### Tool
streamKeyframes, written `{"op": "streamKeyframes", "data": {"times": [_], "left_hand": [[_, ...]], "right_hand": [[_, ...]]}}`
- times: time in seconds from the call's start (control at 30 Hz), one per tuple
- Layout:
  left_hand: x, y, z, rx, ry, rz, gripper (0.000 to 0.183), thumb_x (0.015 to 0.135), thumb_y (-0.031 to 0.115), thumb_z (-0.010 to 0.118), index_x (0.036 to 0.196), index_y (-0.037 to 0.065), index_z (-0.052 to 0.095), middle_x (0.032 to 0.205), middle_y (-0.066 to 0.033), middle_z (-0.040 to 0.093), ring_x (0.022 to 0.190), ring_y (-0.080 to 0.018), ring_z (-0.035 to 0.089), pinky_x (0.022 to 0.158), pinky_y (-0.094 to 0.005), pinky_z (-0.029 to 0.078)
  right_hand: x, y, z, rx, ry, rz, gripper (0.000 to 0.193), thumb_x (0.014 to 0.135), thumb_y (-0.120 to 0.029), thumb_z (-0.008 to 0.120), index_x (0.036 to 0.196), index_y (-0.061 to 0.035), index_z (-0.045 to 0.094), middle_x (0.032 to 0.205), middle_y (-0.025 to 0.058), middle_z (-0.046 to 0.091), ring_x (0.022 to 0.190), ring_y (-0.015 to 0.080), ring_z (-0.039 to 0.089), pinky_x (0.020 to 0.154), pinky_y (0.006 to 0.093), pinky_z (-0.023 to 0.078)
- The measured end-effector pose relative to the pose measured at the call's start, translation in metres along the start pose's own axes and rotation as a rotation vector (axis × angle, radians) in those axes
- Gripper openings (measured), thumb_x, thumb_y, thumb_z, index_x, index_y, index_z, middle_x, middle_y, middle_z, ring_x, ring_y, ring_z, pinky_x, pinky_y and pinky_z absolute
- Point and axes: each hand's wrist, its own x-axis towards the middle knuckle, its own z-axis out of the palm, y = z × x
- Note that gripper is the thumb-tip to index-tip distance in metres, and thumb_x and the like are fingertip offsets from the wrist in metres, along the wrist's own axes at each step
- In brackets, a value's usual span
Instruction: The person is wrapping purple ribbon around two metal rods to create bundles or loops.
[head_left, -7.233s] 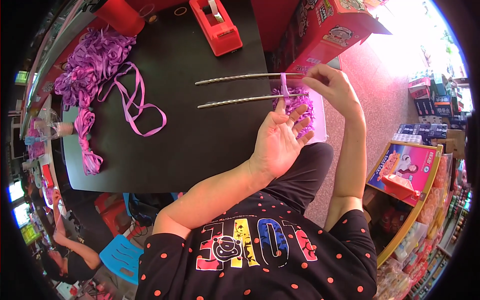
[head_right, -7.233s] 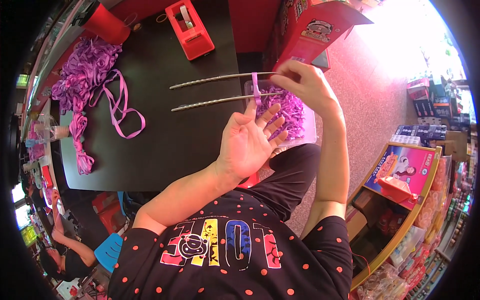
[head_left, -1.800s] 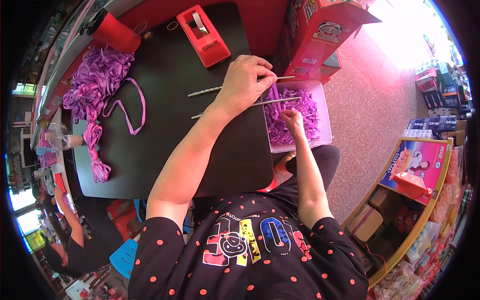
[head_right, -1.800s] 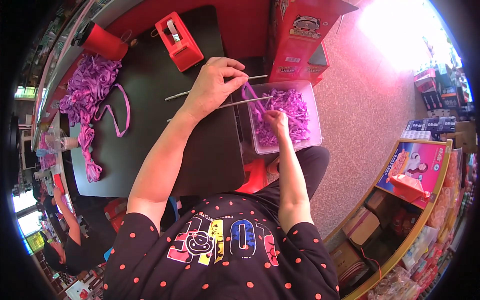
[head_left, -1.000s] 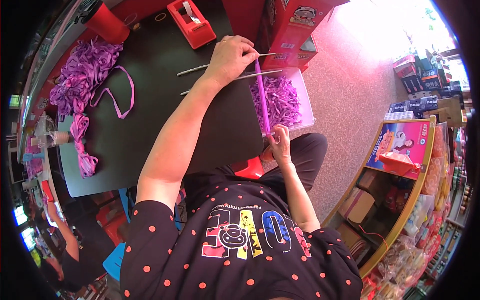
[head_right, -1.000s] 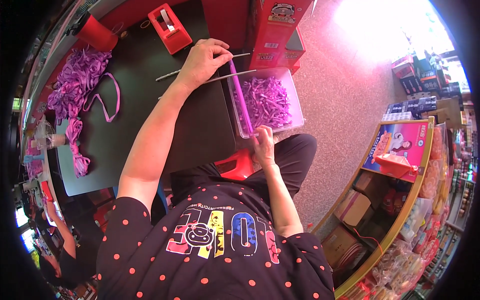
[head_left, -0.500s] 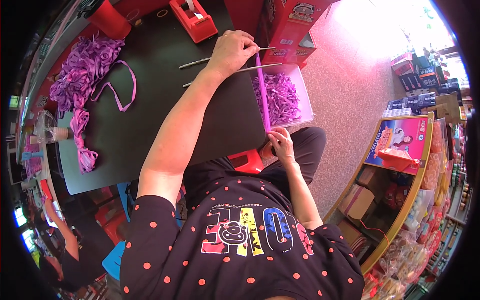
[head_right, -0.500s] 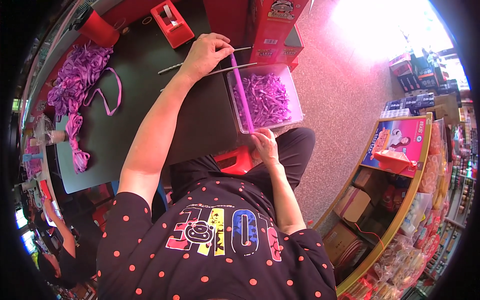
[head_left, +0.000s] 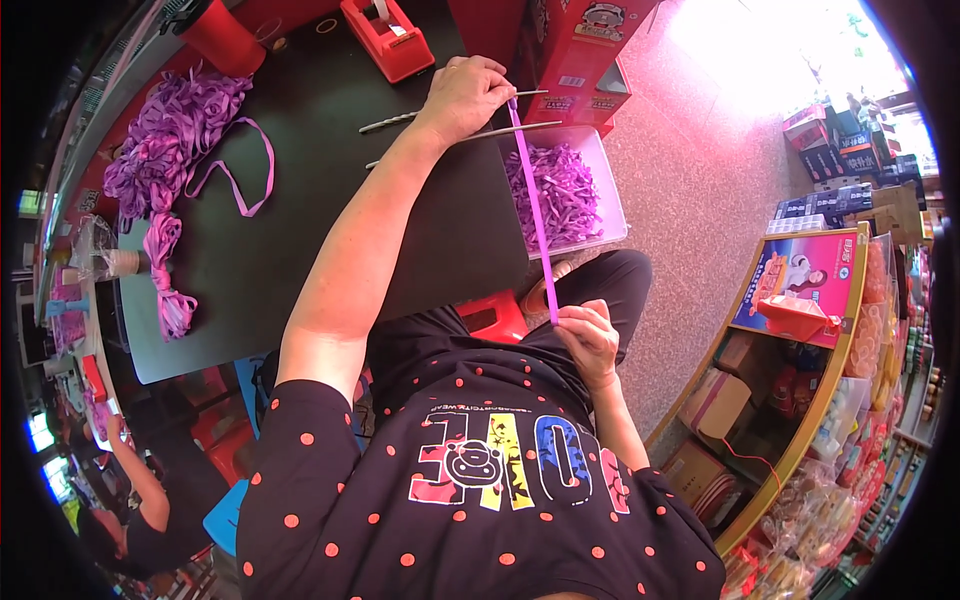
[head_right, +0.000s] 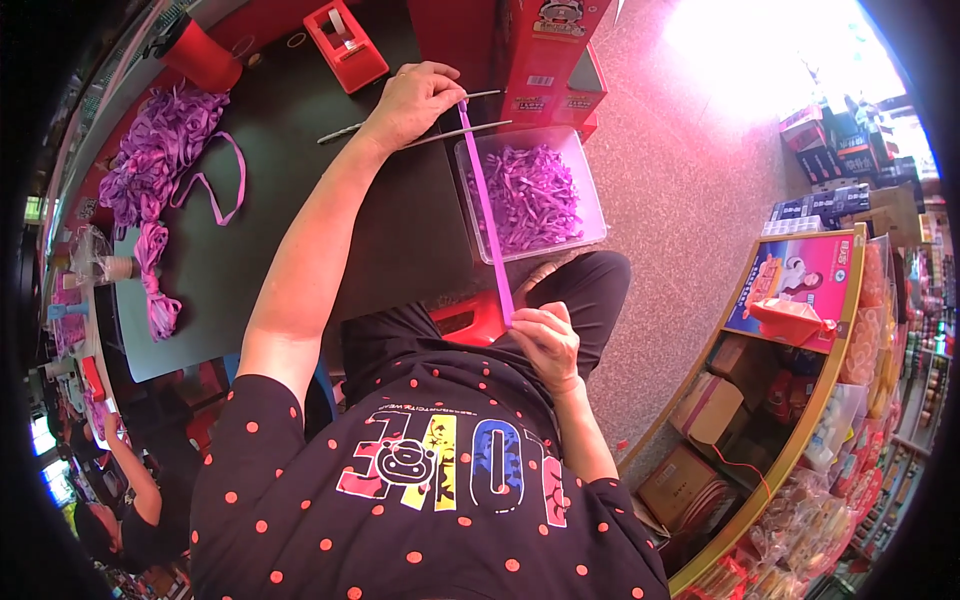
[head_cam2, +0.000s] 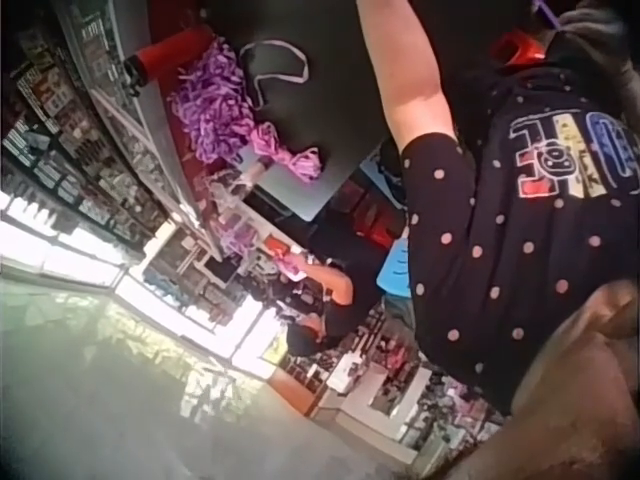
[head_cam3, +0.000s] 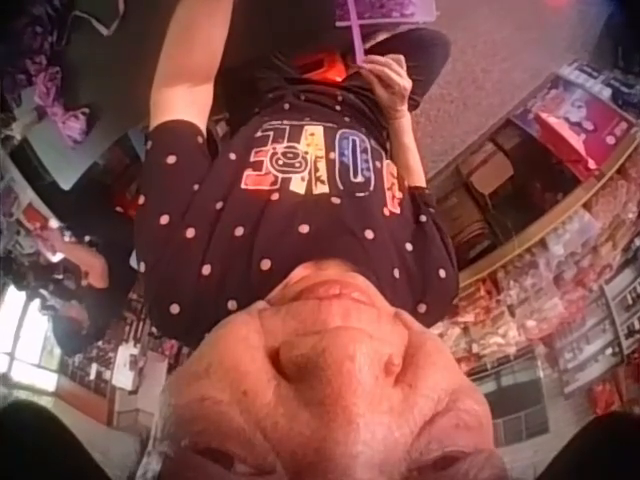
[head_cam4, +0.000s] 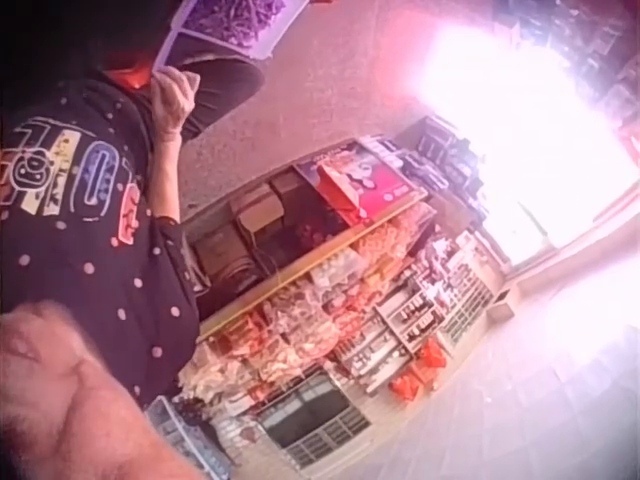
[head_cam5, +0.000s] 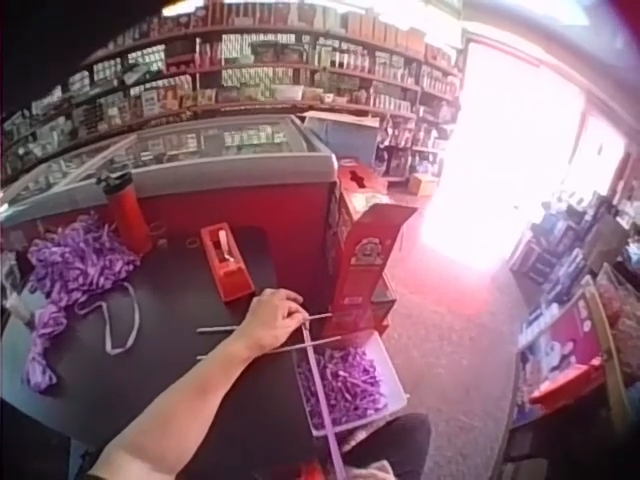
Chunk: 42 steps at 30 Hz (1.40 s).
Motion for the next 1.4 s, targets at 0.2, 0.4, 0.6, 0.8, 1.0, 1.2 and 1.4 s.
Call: {"op": "streamKeyframes", "data": {"times": [0.2, 0.4, 0.6, 0.8, 1.0, 1.2, 1.4], "left_hand": [[-0.001, 0.001, 0.000, -0.004, -0.006, 0.004, 0.025, 0.087, 0.027, 0.061, 0.096, 0.006, 0.072, 0.118, -0.0052, 0.062, 0.114, -0.0255, 0.050, 0.097, -0.0359, 0.040], [-0.001, 0.001, 0.001, -0.008, -0.001, 0.005, 0.025, 0.086, 0.026, 0.061, 0.096, 0.006, 0.072, 0.117, -0.0054, 0.062, 0.114, -0.0255, 0.050, 0.097, -0.0357, 0.040], [0.001, -0.005, 0.004, 0.028, 0.025, 0.025, 0.023, 0.085, 0.025, 0.061, 0.093, 0.007, 0.072, 0.115, -0.0055, 0.063, 0.112, -0.0263, 0.051, 0.095, -0.0366, 0.042], [0.000, -0.009, 0.006, 0.033, 0.092, 0.052, 0.020, 0.083, 0.024, 0.062, 0.087, 0.008, 0.073, 0.110, -0.0061, 0.065, 0.105, -0.0275, 0.055, 0.091, -0.0379, 0.044], [0.001, -0.008, 0.007, 0.008, 0.113, 0.082, 0.019, 0.082, 0.022, 0.062, 0.082, 0.006, 0.072, 0.108, -0.0070, 0.065, 0.103, -0.0279, 0.056, 0.088, -0.0379, 0.045], [-0.009, -0.005, -0.001, -0.057, 0.085, 0.119, 0.019, 0.070, 0.013, 0.062, 0.083, 0.002, 0.070, 0.110, -0.0095, 0.062, 0.107, -0.0292, 0.053, 0.092, -0.0383, 0.042], [-0.012, 0.005, 0.002, -0.069, 0.167, 0.077, 0.020, 0.066, 0.005, 0.060, 0.083, 0.001, 0.070, 0.110, -0.0092, 0.061, 0.110, -0.0283, 0.051, 0.093, -0.0381, 0.041]], "right_hand": [[-0.008, -0.003, 0.003, -0.055, 0.002, 0.040, 0.021, 0.068, -0.001, 0.075, 0.087, -0.0044, 0.068, 0.085, 0.0059, 0.067, 0.075, 0.0211, 0.059, 0.072, 0.0313, 0.045], [-0.005, -0.023, -0.008, 0.043, 0.044, 0.153, 0.027, 0.070, 0.005, 0.072, 0.095, -0.0028, 0.067, 0.087, 0.0070, 0.068, 0.075, 0.0201, 0.058, 0.070, 0.0298, 0.045], [0.047, -0.077, -0.045, 0.206, 0.088, -0.130, 0.022, 0.068, 0.009, 0.069, 0.086, -0.0036, 0.066, 0.078, 0.0089, 0.067, 0.068, 0.0217, 0.053, 0.065, 0.0326, 0.042], [0.160, -0.099, -0.066, 0.694, 0.062, -0.285, 0.023, 0.090, -0.014, 0.051, 0.110, -0.0045, 0.056, 0.085, 0.0096, 0.057, 0.075, 0.0206, 0.046, 0.097, 0.0413, 0.033], [0.336, -0.099, -0.045, 0.686, -0.069, 0.013, 0.051, 0.097, -0.043, 0.037, 0.130, -0.0032, 0.041, 0.113, 0.0234, 0.059, 0.085, 0.0226, 0.056, 0.073, 0.0297, 0.044], [0.424, -0.013, 0.013, 1.237, -0.259, 0.327, 0.045, 0.097, -0.046, 0.041, 0.126, -0.0123, 0.048, 0.108, 0.0173, 0.065, 0.072, 0.0123, 0.055, 0.065, 0.0217, 0.044], [0.434, 0.072, 0.064, 1.048, -0.297, 0.453, 0.055, 0.098, -0.047, 0.033, 0.133, -0.0057, 0.041, 0.118, 0.0188, 0.060, 0.076, 0.0128, 0.047, 0.066, 0.0227, 0.039]]}}
